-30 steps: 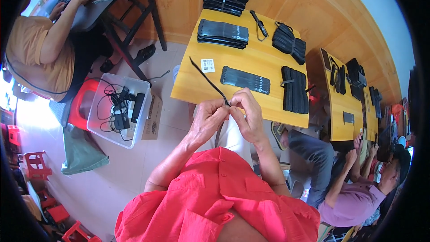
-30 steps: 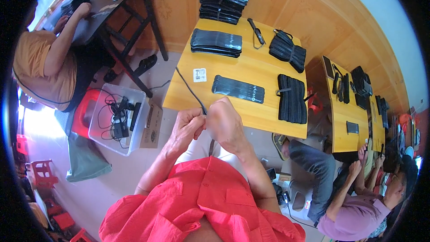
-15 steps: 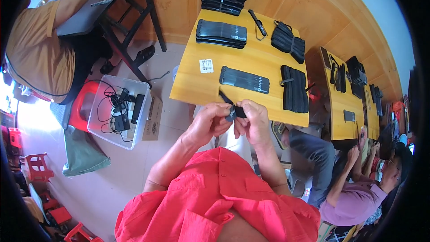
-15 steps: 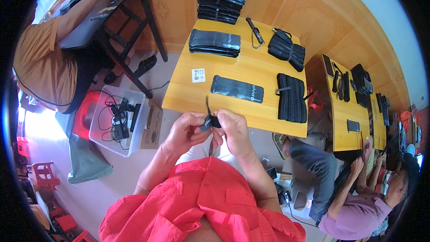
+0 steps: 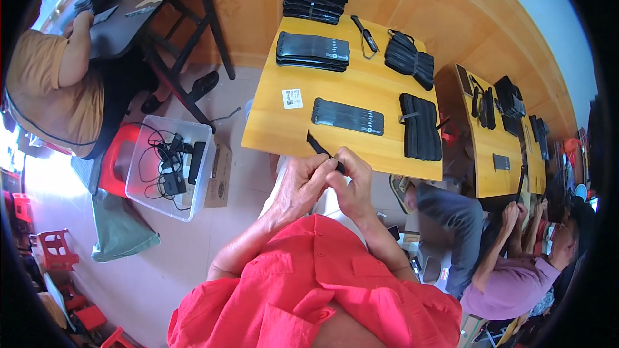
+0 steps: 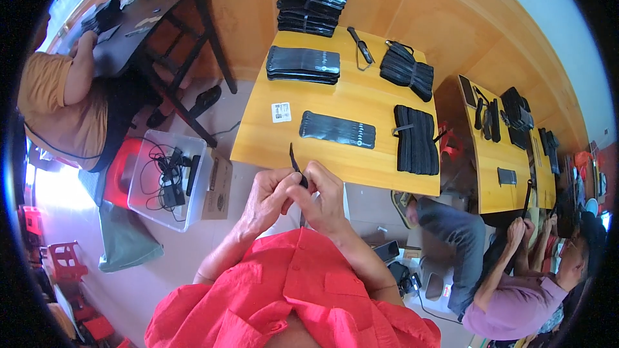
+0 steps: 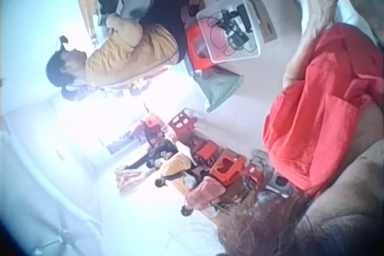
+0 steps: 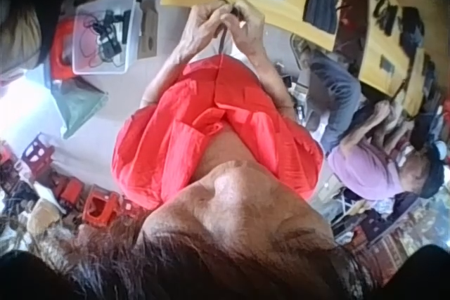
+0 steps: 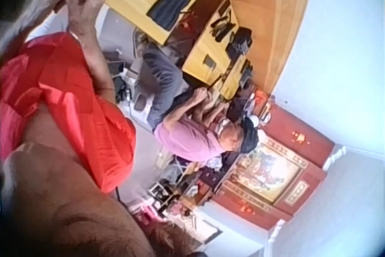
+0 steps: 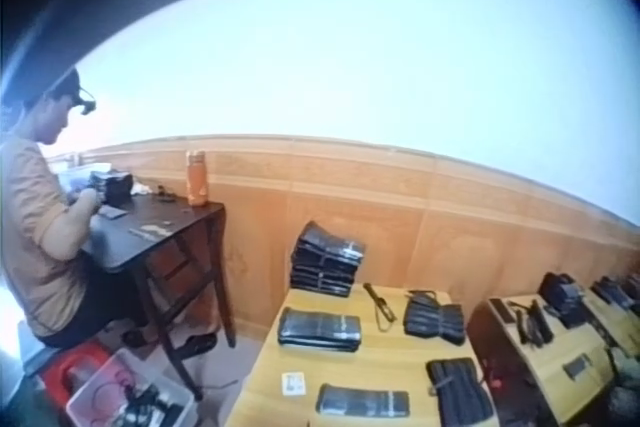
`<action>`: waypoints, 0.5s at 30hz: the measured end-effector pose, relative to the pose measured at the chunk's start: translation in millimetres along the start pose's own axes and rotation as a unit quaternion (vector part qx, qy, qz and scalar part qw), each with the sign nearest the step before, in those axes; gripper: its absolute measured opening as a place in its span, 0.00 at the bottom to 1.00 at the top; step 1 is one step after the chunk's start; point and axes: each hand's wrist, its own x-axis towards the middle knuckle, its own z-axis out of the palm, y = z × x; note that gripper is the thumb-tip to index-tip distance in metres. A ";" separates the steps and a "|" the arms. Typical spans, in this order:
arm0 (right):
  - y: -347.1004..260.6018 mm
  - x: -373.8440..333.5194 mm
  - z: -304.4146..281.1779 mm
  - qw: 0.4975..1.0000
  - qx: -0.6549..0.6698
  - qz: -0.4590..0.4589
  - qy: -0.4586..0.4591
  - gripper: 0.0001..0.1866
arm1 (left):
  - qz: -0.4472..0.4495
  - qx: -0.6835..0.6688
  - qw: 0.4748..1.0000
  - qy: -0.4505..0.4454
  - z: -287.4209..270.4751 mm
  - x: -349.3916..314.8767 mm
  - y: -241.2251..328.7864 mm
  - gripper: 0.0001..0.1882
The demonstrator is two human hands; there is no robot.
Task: Manually attaching plastic and metal components to black fabric straps on a workbench.
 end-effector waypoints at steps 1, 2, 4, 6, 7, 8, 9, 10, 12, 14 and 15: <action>0.2 -1.5 3.7 0.999 0.025 0.028 0.038 0.18 | 0.001 0.000 1.000 -0.001 1.3 0.2 0.8 0.19; 0.2 -2.4 5.3 0.994 0.051 0.057 0.075 0.18 | -0.021 -0.028 0.999 -0.019 2.6 0.3 2.5 0.19; -7.2 -2.4 2.7 0.989 0.060 0.096 0.093 0.19 | -0.042 -0.055 0.997 -0.038 1.1 1.1 3.0 0.19; -6.4 -1.1 -5.6 0.982 0.071 0.135 0.111 0.20 | -0.043 -0.116 0.989 -0.077 -8.6 0.8 1.5 0.19; 2.8 0.6 -17.1 0.978 0.075 0.152 0.119 0.21 | -0.062 -0.121 0.987 -0.081 -15.6 1.0 6.4 0.18; 10.2 2.3 -28.5 0.974 0.081 0.169 0.126 0.22 | -0.069 -0.127 0.987 -0.074 -22.7 -0.5 9.7 0.18; 14.8 3.3 -38.1 0.970 0.080 0.180 0.141 0.21 | -0.096 -0.150 0.982 -0.060 -32.4 -1.2 5.9 0.18; 18.8 5.0 -48.8 0.966 0.079 0.191 0.156 0.21 | -0.123 -0.172 0.976 -0.046 -45.2 -3.1 2.3 0.18; 31.9 12.4 -89.8 0.943 0.102 0.232 0.214 0.22 | -0.128 -0.211 0.969 0.008 -79.2 -9.3 9.8 0.17; 40.2 12.7 -120.5 0.929 0.066 0.251 0.265 0.23 | -0.127 -0.236 0.963 0.002 -113.3 -18.0 1.4 0.17; 41.5 12.9 -137.8 0.916 0.066 0.254 0.304 0.23 | -0.123 -0.253 0.959 0.013 -126.1 -25.6 5.1 0.17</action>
